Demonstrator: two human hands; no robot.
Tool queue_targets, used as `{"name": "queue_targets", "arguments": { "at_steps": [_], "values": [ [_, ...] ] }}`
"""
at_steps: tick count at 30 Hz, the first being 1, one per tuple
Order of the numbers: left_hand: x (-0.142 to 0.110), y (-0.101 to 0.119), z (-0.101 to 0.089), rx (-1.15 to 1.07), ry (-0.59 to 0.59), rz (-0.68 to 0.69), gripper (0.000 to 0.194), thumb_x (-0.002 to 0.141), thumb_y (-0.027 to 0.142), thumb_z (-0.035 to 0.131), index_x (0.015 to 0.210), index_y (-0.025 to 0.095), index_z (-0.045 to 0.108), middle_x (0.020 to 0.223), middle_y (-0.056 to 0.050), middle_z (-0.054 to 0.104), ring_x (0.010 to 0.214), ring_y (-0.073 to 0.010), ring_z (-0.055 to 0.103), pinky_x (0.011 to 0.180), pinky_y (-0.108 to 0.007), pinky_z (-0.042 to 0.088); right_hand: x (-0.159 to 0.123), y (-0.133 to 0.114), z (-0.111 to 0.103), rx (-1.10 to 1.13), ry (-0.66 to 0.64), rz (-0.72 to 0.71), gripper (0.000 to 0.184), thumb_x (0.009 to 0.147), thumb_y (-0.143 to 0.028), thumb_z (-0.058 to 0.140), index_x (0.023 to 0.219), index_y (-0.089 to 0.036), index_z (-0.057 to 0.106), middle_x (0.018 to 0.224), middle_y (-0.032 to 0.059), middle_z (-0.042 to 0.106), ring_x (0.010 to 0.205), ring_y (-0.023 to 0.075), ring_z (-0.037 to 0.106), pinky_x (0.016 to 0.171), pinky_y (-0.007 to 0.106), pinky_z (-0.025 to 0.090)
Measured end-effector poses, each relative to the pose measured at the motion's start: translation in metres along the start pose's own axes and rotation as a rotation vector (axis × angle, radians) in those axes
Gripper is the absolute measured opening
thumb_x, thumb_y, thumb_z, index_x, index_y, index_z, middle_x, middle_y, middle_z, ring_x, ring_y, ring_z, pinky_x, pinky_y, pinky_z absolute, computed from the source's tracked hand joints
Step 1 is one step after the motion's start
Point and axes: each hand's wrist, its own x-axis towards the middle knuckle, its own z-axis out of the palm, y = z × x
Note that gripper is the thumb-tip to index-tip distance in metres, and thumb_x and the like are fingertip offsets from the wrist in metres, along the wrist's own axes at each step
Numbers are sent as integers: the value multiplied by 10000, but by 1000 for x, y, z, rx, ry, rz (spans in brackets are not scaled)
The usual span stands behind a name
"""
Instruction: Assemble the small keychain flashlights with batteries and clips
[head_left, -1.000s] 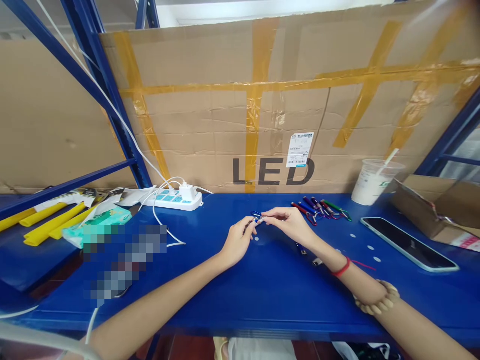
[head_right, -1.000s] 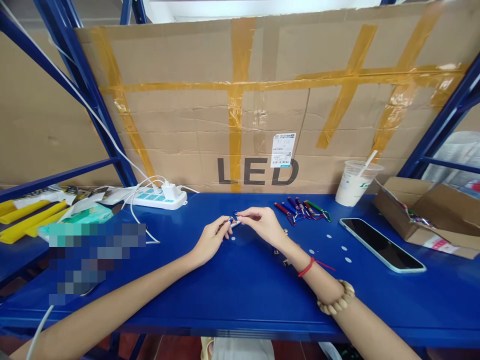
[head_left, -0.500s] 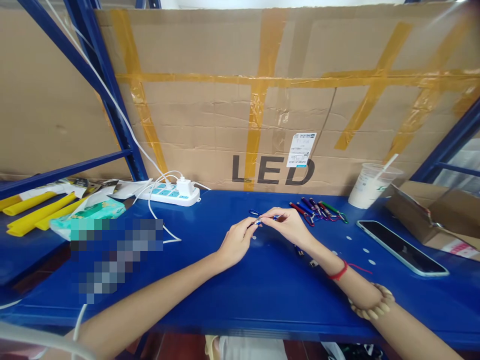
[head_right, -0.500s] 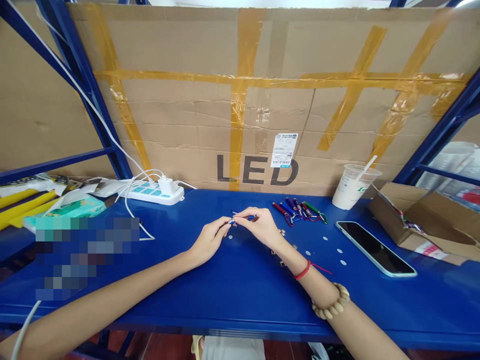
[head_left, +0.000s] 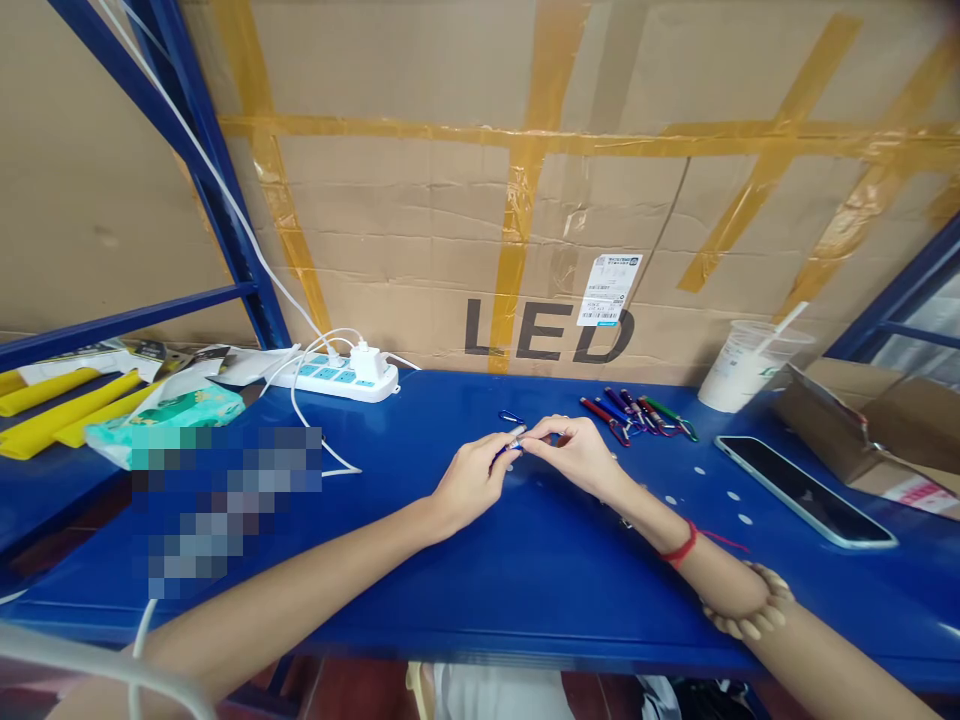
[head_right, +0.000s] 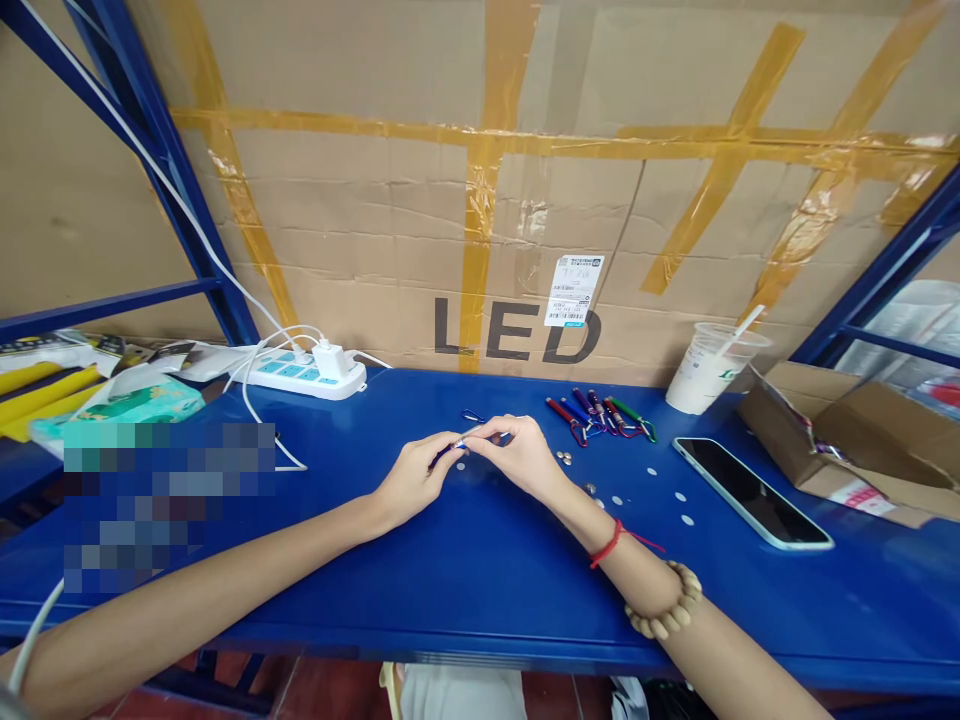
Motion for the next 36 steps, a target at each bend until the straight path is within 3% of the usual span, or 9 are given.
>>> {"name": "queue_targets", "arguments": {
  "at_steps": [8,18,23,27,31,36],
  "values": [
    [1,-2,1,121,-9,-42,282,894,252,361,1039,190,594,930,-48,630,825,-162,592,782,-268,448,0,1,4,9,-128,69,720,836,-667,419,753,21,614,773,67,473,624,-71,392,566,-30,305],
    [6,1,-1,85,57,-138,257,873,350,417,990,221,606,990,-24,632,875,-162,585,791,-264,445,3,8,2,-16,-23,61,515,853,-529,496,886,-43,664,844,39,483,664,-80,409,563,-46,279],
    [5,7,-2,49,71,-102,289,911,330,332,1020,198,564,990,-37,605,914,-155,545,840,-269,407,3,4,-5,1,28,79,571,801,-577,537,888,-27,661,801,40,478,626,-84,377,532,-33,259],
    [5,9,-3,57,44,-127,309,921,295,272,1043,187,535,821,-31,568,831,-148,518,796,-267,415,4,3,-8,11,31,54,592,813,-594,514,910,-28,660,841,47,480,671,-75,404,568,-32,295],
    [5,10,-3,67,5,-157,286,911,308,284,986,193,536,761,-21,545,807,-150,512,760,-264,421,4,3,-9,-26,38,30,540,843,-554,502,897,-43,665,884,47,478,726,-69,435,581,-32,306],
    [8,11,-2,-110,-5,-195,184,883,281,347,1009,185,440,760,10,543,685,-100,541,694,-224,442,5,-3,-14,-36,125,7,596,835,-598,483,893,-31,659,894,60,475,742,-60,441,576,-26,308]
  ]
}}
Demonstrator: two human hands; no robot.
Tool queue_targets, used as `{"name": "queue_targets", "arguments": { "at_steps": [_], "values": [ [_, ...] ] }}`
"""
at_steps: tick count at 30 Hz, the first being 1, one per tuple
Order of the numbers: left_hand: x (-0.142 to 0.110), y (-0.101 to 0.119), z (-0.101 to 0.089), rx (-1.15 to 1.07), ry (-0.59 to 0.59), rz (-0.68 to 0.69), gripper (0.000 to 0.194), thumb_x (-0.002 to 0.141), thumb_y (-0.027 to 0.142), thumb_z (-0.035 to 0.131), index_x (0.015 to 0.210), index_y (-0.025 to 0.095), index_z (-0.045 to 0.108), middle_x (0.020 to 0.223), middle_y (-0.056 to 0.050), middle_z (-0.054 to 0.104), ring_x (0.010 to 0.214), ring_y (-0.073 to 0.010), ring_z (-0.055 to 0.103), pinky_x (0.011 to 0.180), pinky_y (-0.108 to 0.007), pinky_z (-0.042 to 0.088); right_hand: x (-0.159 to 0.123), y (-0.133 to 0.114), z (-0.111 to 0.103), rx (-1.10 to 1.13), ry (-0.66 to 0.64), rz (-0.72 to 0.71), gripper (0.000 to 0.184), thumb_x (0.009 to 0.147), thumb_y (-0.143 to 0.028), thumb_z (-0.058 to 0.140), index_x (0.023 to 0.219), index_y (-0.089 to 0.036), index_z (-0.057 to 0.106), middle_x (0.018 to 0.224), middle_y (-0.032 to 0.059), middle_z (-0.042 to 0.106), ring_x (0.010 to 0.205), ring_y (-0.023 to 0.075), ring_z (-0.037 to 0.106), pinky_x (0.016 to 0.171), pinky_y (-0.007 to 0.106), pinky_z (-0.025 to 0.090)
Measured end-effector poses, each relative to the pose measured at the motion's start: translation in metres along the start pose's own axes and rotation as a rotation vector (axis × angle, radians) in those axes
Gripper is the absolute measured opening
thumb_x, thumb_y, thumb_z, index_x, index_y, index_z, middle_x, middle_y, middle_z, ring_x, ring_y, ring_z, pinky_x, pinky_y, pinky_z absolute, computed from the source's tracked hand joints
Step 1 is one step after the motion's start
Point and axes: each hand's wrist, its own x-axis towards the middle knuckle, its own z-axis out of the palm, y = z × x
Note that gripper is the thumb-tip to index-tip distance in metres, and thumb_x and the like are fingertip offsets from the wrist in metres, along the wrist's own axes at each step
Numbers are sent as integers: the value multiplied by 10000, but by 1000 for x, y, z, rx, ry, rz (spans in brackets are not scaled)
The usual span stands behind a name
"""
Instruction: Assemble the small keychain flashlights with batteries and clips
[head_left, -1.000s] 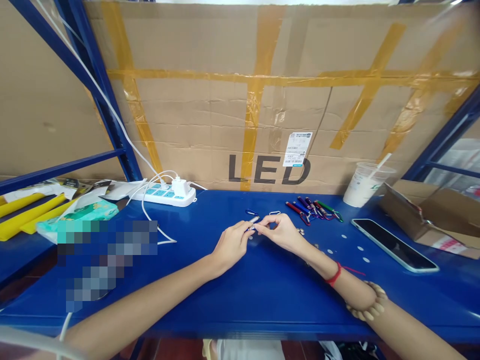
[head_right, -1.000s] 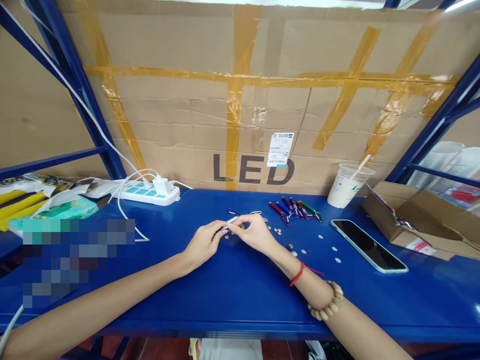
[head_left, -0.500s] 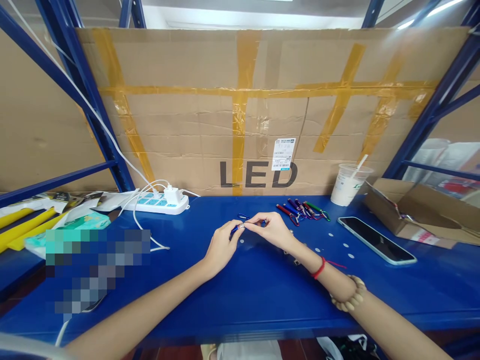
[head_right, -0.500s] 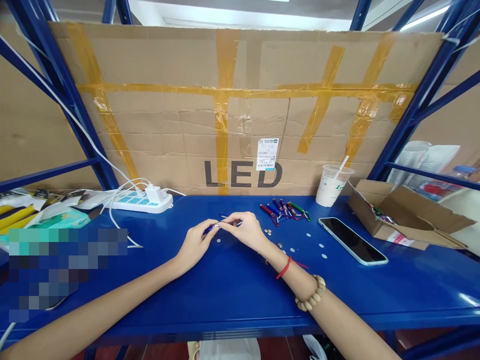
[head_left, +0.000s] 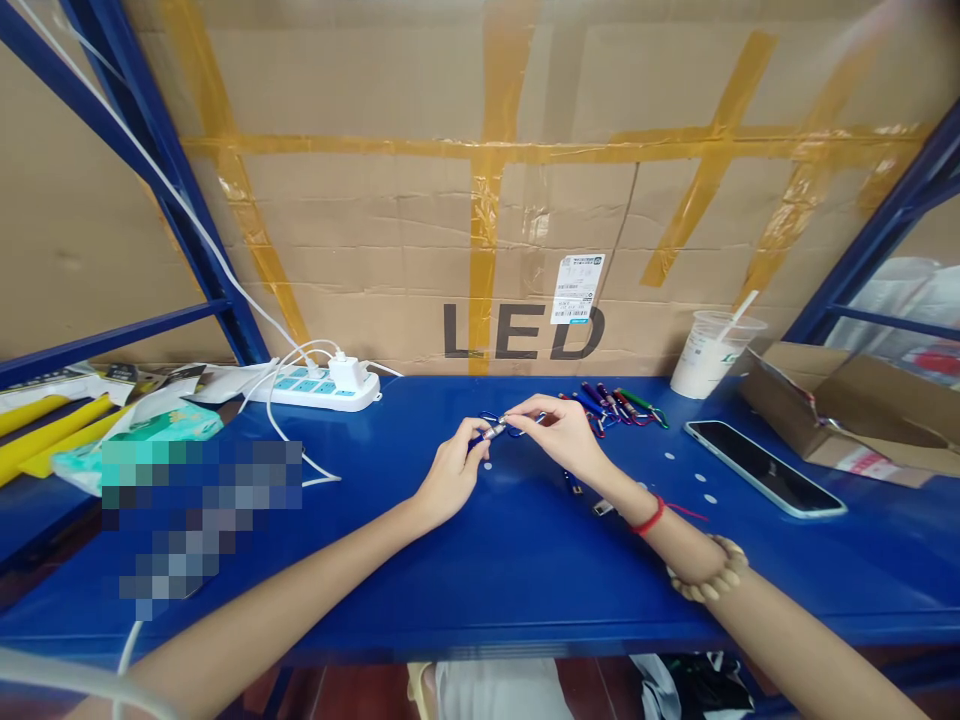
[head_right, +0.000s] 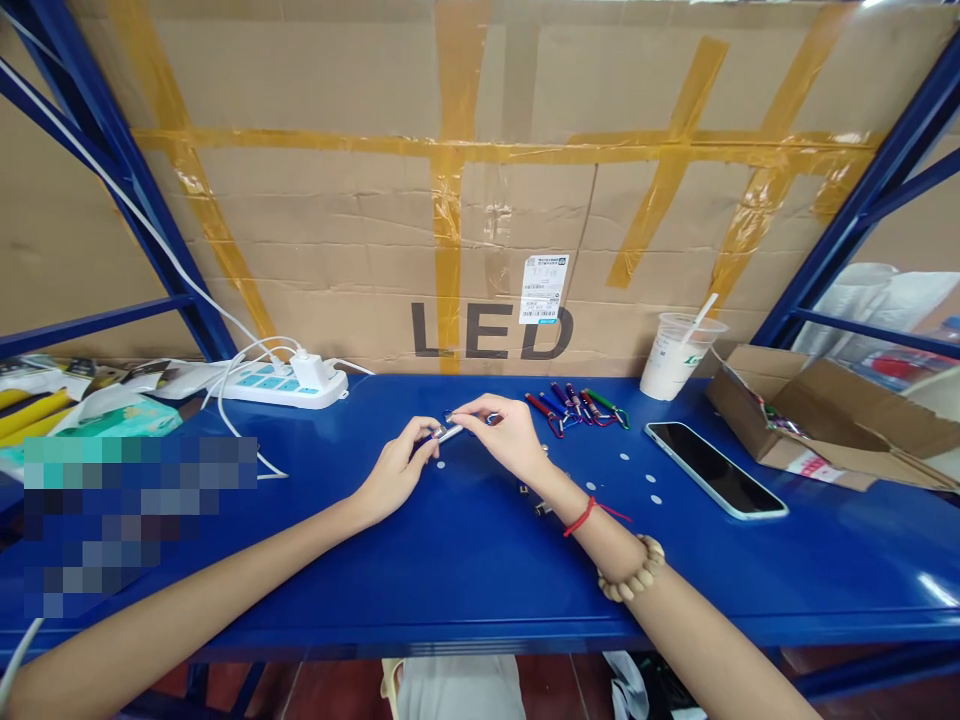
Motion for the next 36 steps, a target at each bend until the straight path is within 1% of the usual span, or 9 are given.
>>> {"name": "queue_targets", "arguments": {
  "at_steps": [4,8,12,16,22,27,32,36],
  "values": [
    [0,-1,1,-101,-3,0,125,873,254,376,978,186,379,774,22,561,662,-84,563,694,-212,444,0,-4,-2,1,19,-37,674,813,-667,464,882,-25,657,899,69,472,738,-55,439,578,-23,319],
    [-2,-2,1,-126,-20,31,133,877,250,376,996,191,378,789,21,570,659,-81,561,687,-209,441,-2,-3,1,-27,-33,-81,690,809,-694,453,845,-40,669,894,68,472,758,-50,444,577,-22,320],
    [-2,-5,1,-104,-25,61,179,882,229,357,1048,192,412,742,27,526,670,-82,547,701,-207,431,-3,-1,2,-77,-18,-121,681,834,-687,433,847,-49,670,898,63,471,748,-55,437,569,-18,321],
    [-2,-7,1,-91,-33,78,187,890,227,334,1055,187,410,708,31,492,659,-82,531,704,-210,420,-3,0,3,-116,-13,-135,659,851,-664,433,866,-49,669,899,64,470,724,-63,429,538,-20,313],
    [-1,-8,-1,-114,-36,48,161,905,255,304,1019,183,392,693,29,490,650,-91,506,681,-222,401,-3,-4,2,-105,-48,-153,633,856,-635,440,851,-45,667,876,62,471,682,-76,417,521,-40,318],
    [0,-8,-2,-142,-82,22,139,895,242,324,991,167,392,679,29,482,626,-91,474,650,-220,387,-1,-3,1,-66,-79,-152,643,841,-638,454,813,-29,659,861,68,471,663,-78,413,503,-48,305],
    [0,-8,-2,-167,-157,-22,221,891,299,330,964,152,479,747,-3,490,703,-104,491,697,-230,390,0,0,2,-11,-92,-127,666,820,-653,469,778,-10,639,841,71,469,642,-76,420,500,-49,311],
    [0,-9,-1,-186,-189,-18,264,889,338,322,874,142,498,722,-9,480,653,-98,448,640,-220,376,-1,2,2,21,-129,-107,673,812,-650,479,774,5,626,837,78,469,625,-69,427,501,-45,336]
  ]
}}
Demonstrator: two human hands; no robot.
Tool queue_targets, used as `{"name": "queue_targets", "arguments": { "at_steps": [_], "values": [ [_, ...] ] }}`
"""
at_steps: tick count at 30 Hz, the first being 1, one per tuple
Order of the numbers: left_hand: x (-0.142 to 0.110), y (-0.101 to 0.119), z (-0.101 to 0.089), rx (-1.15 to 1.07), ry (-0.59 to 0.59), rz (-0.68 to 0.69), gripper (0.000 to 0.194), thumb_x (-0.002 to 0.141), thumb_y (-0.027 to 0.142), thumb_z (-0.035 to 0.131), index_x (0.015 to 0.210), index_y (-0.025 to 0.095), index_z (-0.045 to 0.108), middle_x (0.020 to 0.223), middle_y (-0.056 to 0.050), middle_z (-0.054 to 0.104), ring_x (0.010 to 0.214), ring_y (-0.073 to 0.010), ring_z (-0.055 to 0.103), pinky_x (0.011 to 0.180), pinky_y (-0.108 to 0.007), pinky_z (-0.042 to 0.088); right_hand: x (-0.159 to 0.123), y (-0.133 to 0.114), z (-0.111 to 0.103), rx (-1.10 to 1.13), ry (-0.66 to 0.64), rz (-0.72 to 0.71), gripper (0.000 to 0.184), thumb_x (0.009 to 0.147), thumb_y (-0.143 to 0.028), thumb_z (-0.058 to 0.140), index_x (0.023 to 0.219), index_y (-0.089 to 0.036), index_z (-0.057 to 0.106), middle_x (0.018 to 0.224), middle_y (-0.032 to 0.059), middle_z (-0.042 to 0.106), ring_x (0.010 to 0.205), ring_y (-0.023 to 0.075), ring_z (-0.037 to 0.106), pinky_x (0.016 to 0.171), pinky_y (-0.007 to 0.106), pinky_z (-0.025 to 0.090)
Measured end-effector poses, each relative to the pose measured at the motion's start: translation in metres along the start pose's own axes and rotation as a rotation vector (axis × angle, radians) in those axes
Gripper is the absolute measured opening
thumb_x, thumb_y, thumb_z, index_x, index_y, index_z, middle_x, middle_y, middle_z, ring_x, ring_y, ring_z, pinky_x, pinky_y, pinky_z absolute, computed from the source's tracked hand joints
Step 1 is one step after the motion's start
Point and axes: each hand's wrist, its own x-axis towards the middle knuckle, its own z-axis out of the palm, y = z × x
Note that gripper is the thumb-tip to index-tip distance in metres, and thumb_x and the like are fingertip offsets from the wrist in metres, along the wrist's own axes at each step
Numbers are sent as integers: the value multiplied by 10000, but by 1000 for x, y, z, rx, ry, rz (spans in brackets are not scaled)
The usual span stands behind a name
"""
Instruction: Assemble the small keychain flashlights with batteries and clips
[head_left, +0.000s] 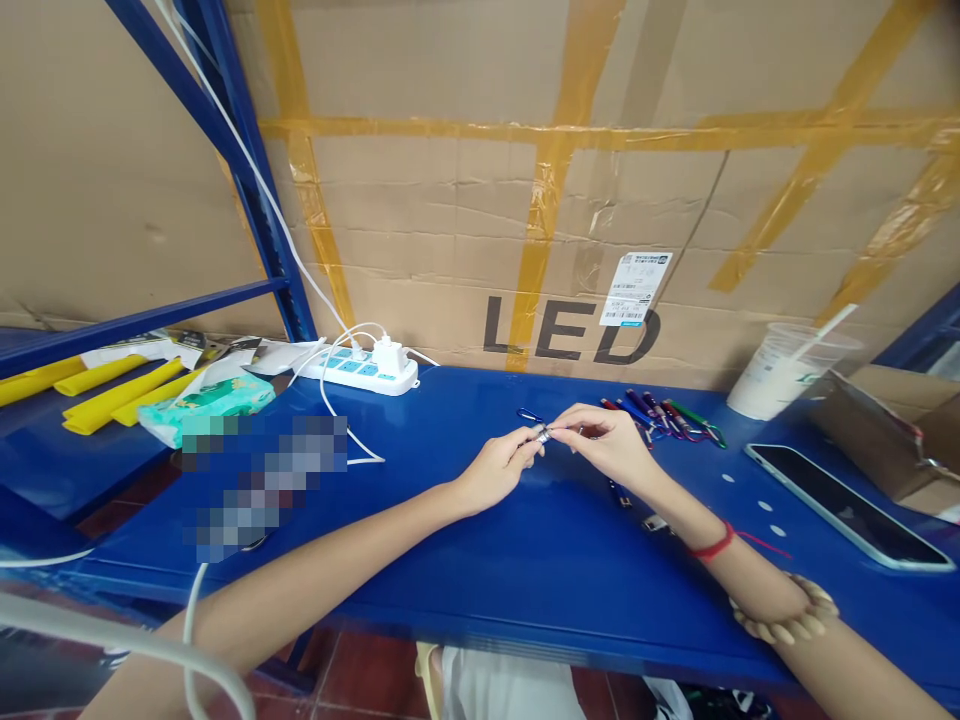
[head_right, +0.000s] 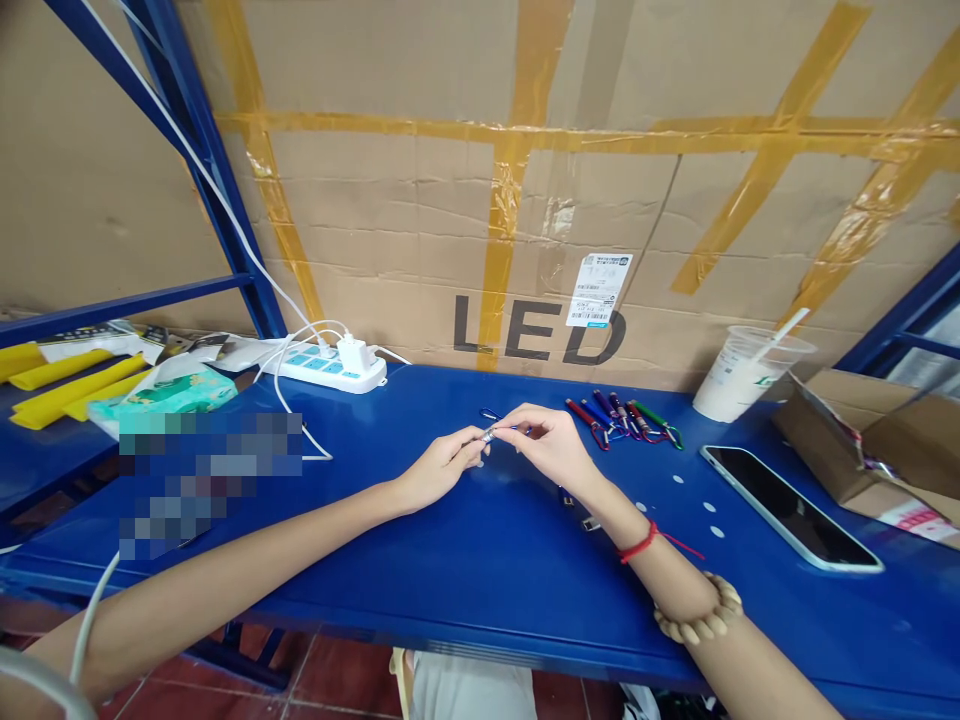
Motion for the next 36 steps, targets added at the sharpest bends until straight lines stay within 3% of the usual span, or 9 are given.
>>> {"name": "queue_targets", "arguments": {
  "at_steps": [4,12,19,29,31,36],
  "values": [
    [-2,3,-1,28,10,51,240,888,304,323,856,140,495,696,1,483,596,-83,425,592,-205,354,-2,1,3,48,-12,29,701,809,-663,472,790,25,601,828,86,467,582,-67,415,500,-29,368],
    [-4,1,0,68,116,169,216,887,259,337,913,142,517,709,2,531,645,-87,508,651,-194,403,-5,-5,15,68,69,25,684,822,-647,477,832,26,601,828,87,464,557,-77,394,489,-20,366],
    [-3,0,-1,168,188,169,208,894,255,355,933,155,534,746,7,571,646,-87,516,646,-198,402,-4,-5,16,43,52,117,727,800,-687,470,888,18,623,862,86,468,558,-76,395,486,-18,361],
    [-1,6,-1,161,196,93,217,901,323,365,946,174,517,692,35,518,601,-66,480,628,-181,389,0,-8,13,100,72,128,764,784,-712,462,918,24,615,899,89,468,541,-76,388,482,0,350],
    [-1,7,-1,155,224,62,229,904,342,359,961,182,511,654,40,486,598,-68,470,626,-185,378,2,-9,4,74,121,135,759,782,-709,466,922,23,610,874,85,473,549,-75,389,497,-6,349],
    [0,5,-2,86,335,6,234,900,375,357,948,169,455,623,35,455,588,-80,441,581,-203,341,3,3,-38,-122,444,218,685,812,-631,481,1006,12,613,777,70,475,578,-68,398,510,-21,298]
  ]
}}
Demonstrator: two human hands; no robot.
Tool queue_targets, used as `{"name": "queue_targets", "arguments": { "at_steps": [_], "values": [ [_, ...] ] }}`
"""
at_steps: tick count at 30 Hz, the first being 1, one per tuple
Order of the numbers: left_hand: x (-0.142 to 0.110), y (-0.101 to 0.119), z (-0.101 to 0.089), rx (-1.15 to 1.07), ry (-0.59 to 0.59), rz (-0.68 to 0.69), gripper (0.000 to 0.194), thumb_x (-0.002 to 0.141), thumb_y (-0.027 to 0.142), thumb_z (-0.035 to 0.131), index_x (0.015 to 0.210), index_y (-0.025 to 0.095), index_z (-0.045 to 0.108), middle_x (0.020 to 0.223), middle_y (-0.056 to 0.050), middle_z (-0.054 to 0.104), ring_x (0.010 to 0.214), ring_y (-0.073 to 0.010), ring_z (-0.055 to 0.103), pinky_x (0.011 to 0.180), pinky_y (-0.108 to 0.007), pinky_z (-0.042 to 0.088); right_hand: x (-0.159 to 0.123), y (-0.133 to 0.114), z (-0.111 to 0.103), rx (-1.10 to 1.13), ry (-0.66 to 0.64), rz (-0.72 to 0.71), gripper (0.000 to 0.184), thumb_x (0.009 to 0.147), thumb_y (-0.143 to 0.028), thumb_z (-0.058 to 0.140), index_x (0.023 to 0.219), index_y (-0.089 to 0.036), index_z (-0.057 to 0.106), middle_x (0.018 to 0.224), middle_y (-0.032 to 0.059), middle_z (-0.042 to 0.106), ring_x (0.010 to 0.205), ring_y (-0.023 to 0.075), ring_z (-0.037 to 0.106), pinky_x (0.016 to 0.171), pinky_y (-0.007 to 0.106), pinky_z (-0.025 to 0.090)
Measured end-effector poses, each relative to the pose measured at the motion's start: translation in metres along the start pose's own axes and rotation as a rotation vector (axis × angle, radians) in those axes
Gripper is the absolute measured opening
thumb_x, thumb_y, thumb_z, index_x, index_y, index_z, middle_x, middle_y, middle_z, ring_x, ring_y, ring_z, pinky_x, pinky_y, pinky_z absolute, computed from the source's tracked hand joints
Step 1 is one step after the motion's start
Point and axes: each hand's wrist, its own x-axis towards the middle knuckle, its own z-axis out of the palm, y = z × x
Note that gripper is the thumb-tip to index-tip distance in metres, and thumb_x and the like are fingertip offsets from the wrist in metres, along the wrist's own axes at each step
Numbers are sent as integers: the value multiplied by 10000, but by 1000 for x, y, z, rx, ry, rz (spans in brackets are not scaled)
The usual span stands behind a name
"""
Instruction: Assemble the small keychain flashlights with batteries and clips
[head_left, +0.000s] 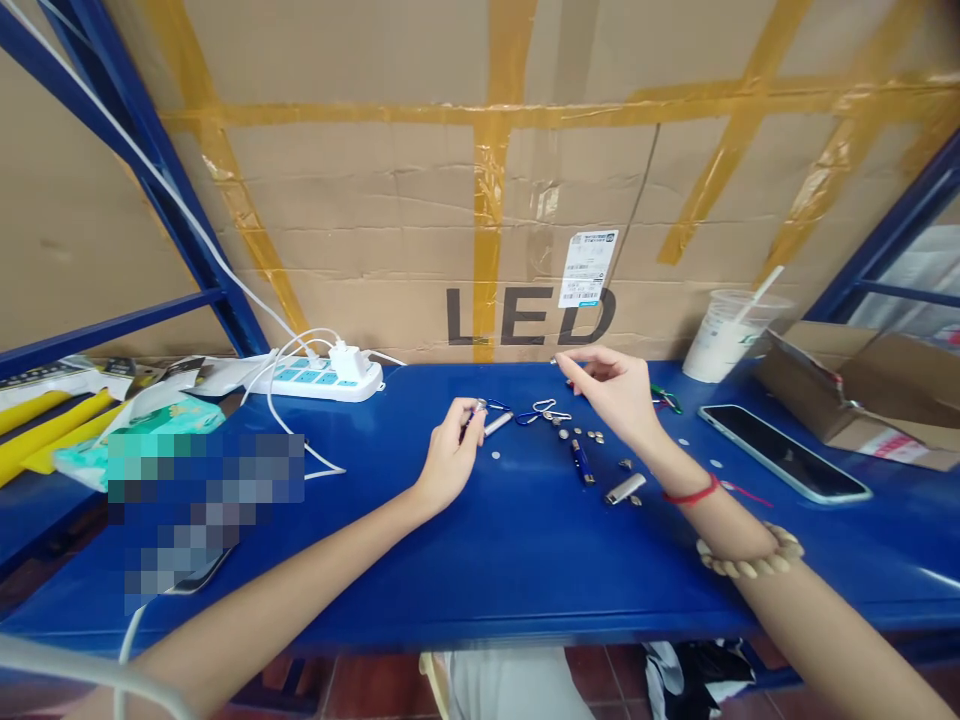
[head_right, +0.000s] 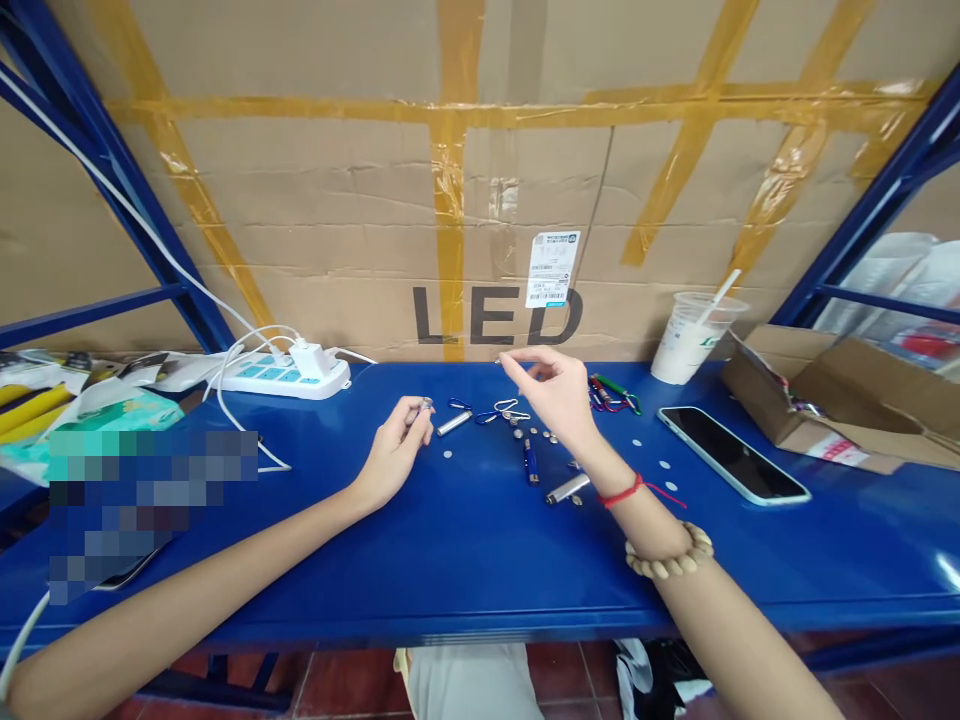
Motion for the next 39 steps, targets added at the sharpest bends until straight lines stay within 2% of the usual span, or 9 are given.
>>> {"name": "queue_targets", "arguments": {
  "at_steps": [2,5,8,15,21,25,31,35,39],
  "values": [
    [1,-2,0,-62,13,-34,249,896,402,361,952,170,435,629,33,451,573,-77,425,545,-196,321,7,10,-11,-143,-82,19,565,800,-538,538,987,-15,639,780,53,479,600,-66,414,521,-25,289],
    [3,-5,1,-128,13,-70,271,892,431,363,948,172,422,631,35,445,554,-67,402,518,-186,296,11,21,-17,-382,-370,77,329,813,-356,556,958,-84,670,813,10,486,630,-81,426,516,-33,250],
    [3,-5,1,-147,5,-81,286,891,445,360,940,169,418,627,37,438,543,-63,386,515,-186,289,10,21,-16,-590,-572,128,239,831,-312,549,962,-161,679,859,-26,487,659,-90,426,505,-24,195],
    [1,-1,1,-134,-15,-85,299,888,458,360,950,172,422,630,39,443,537,-64,379,522,-193,292,9,13,-23,-827,-675,171,197,844,-285,538,979,-239,675,922,-57,477,698,-82,424,507,14,137],
    [0,0,2,-140,-27,-85,306,884,459,361,950,166,421,627,33,438,538,-70,373,519,-198,286,7,13,-18,-842,-594,87,207,875,-341,533,1045,-304,646,1010,-75,449,831,-56,449,520,16,125],
    [0,-1,2,-147,-31,-80,308,879,466,365,946,172,426,622,33,442,537,-72,375,518,-196,288,5,16,-12,-802,-647,21,258,862,-450,557,1016,-272,662,962,-47,467,786,-56,447,511,15,130],
    [0,-3,1,-123,-21,-66,302,881,451,365,958,169,443,612,34,442,552,-73,384,516,-186,295,5,25,-6,-743,-622,-17,213,826,-380,599,912,-207,688,863,-34,482,666,-85,409,467,38,118],
    [0,-2,1,-98,-44,-42,295,872,421,404,981,162,492,613,30,451,576,-75,407,537,-188,318,3,22,1,-491,-503,0,286,839,-406,571,910,-154,685,889,-18,482,633,-99,392,478,-3,169],
    [-1,2,3,-144,-115,5,305,846,400,453,975,146,560,611,22,458,597,-84,437,619,-205,402,-3,6,11,-70,-388,-67,607,816,-603,500,964,-35,651,908,50,477,593,-90,380,511,-19,282]
  ]
}}
